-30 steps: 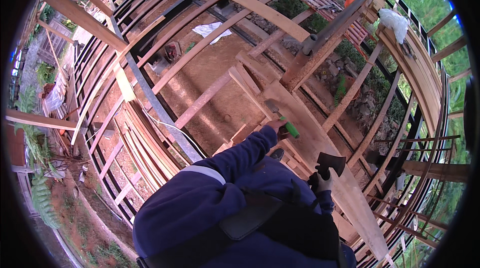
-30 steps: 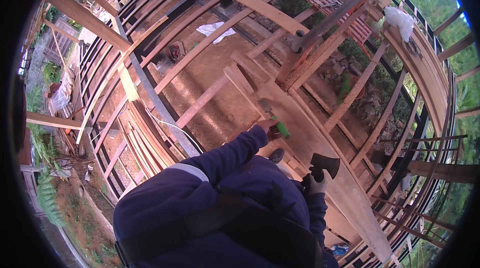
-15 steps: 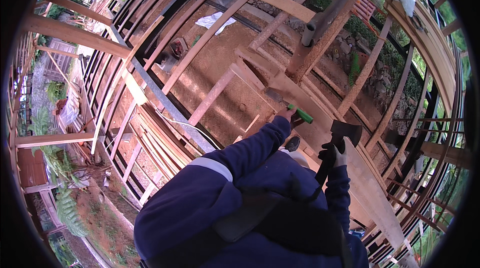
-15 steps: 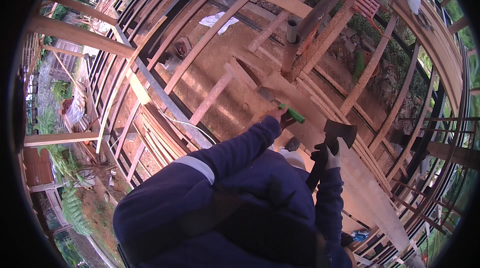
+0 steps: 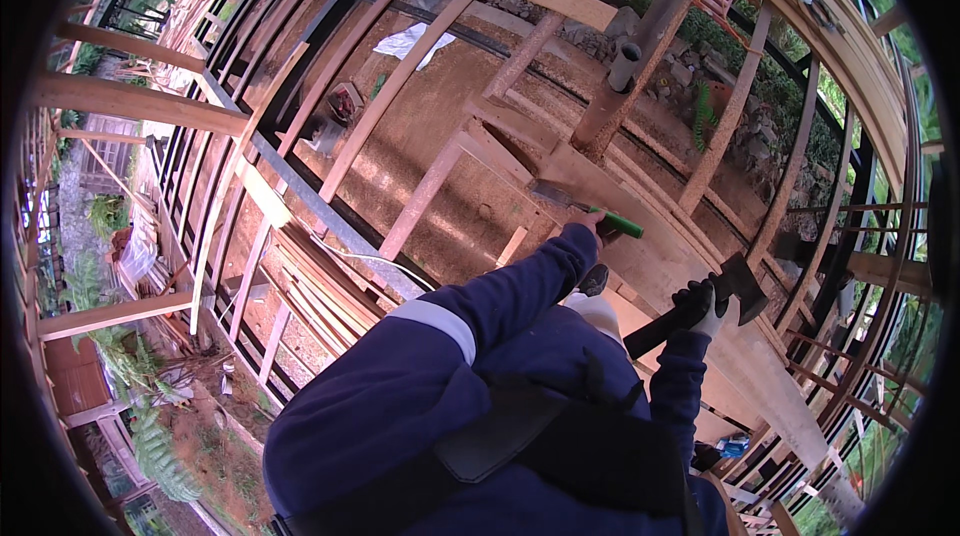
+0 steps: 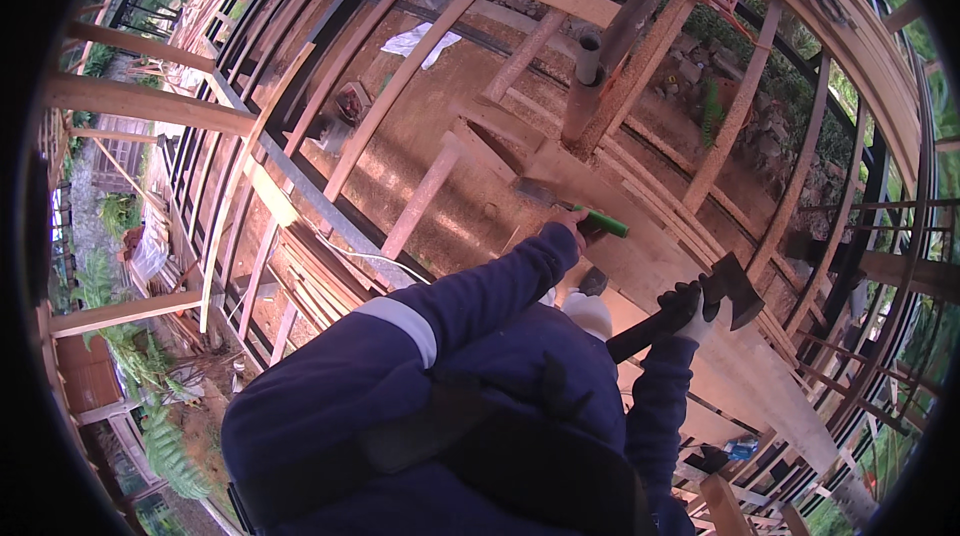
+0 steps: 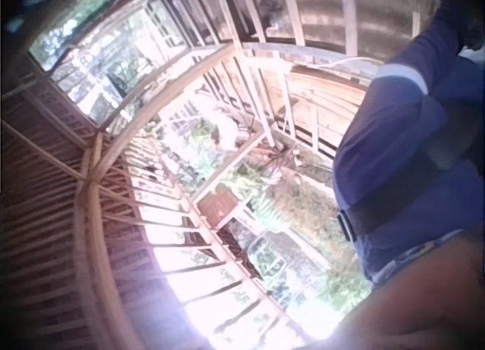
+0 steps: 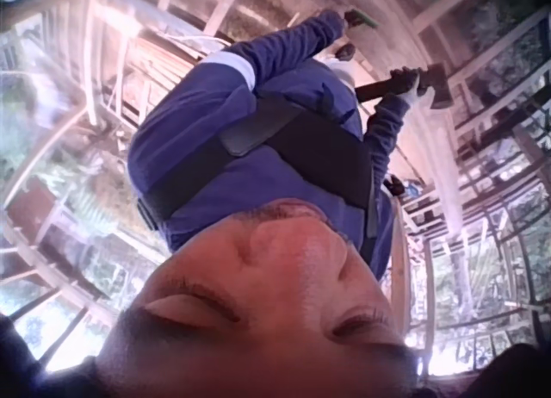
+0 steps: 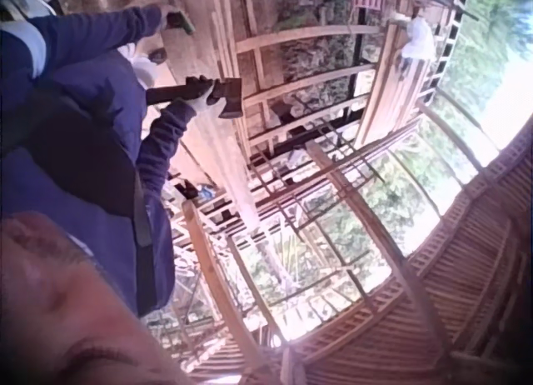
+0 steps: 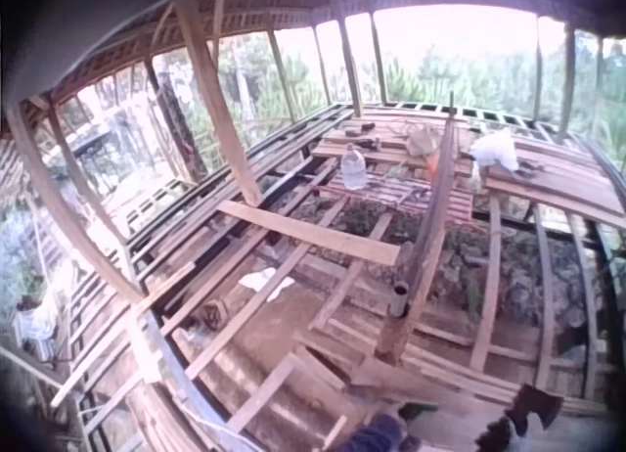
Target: The person uses an axe to shape the end of a wooden plank while it is positioned on a timber frame, then picks up a tool from a bucket.
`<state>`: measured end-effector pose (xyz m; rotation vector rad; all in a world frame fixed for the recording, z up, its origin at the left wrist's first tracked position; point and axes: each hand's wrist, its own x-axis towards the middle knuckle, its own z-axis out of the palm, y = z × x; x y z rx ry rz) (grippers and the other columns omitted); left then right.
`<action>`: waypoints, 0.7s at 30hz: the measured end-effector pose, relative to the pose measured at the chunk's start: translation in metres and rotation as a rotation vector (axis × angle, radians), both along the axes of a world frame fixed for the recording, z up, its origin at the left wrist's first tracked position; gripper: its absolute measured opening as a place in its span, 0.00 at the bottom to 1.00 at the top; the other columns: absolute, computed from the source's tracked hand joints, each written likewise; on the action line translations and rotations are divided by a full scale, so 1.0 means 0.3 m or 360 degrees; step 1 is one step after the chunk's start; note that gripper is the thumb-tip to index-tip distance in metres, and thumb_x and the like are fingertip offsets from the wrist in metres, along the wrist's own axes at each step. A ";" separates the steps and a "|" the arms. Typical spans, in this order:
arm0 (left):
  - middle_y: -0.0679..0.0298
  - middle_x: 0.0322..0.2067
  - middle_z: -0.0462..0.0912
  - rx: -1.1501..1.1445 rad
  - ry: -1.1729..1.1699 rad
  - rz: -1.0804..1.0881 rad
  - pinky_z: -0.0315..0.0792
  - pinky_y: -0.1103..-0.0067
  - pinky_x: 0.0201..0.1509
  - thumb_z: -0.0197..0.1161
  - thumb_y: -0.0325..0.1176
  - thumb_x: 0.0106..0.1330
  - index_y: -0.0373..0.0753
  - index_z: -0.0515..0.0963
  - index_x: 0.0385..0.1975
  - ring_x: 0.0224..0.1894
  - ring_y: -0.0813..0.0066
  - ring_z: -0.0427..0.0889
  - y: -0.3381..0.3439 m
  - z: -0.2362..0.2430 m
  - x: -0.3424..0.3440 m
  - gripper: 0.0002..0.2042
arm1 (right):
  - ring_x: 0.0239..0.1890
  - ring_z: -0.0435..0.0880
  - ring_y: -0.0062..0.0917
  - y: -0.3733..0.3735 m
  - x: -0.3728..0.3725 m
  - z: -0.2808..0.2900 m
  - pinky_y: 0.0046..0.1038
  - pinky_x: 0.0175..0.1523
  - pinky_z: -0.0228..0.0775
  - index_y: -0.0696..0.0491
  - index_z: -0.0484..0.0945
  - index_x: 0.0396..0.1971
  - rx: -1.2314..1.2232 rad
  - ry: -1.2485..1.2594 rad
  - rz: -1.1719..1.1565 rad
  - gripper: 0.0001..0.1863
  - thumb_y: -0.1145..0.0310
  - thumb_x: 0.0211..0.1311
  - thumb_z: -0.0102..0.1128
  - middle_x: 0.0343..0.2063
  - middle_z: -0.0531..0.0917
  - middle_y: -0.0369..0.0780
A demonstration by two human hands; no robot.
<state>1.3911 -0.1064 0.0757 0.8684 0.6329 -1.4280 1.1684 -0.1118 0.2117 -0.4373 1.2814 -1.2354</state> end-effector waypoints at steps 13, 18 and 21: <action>0.57 0.34 0.78 0.0278 -0.0178 -0.0375 0.79 0.67 0.43 0.59 0.33 0.62 0.36 0.69 0.37 0.37 0.63 0.79 0.020 -0.020 -0.004 0.10 | 0.15 0.74 0.29 0.084 0.106 -0.143 0.30 0.19 0.71 0.54 0.70 0.39 0.0302 0.0130 0.0490 0.13 0.68 0.55 0.60 0.20 0.75 0.41; 0.61 0.32 0.76 0.0076 -0.0119 -0.0055 0.75 0.74 0.31 0.60 0.36 0.61 0.42 0.70 0.38 0.32 0.67 0.78 0.032 -0.229 -0.009 0.10 | 0.16 0.74 0.30 0.121 0.120 -0.360 0.33 0.21 0.71 0.53 0.72 0.33 0.0248 0.0149 0.0209 0.09 0.68 0.54 0.61 0.21 0.76 0.41; 0.63 0.31 0.76 0.0132 0.0036 -0.0189 0.71 0.77 0.28 0.60 0.39 0.61 0.44 0.71 0.37 0.31 0.69 0.77 0.002 -0.153 -0.023 0.10 | 0.18 0.77 0.32 0.133 0.044 -0.626 0.34 0.21 0.72 0.54 0.74 0.37 -0.0045 0.0919 0.0929 0.11 0.68 0.55 0.61 0.21 0.77 0.42</action>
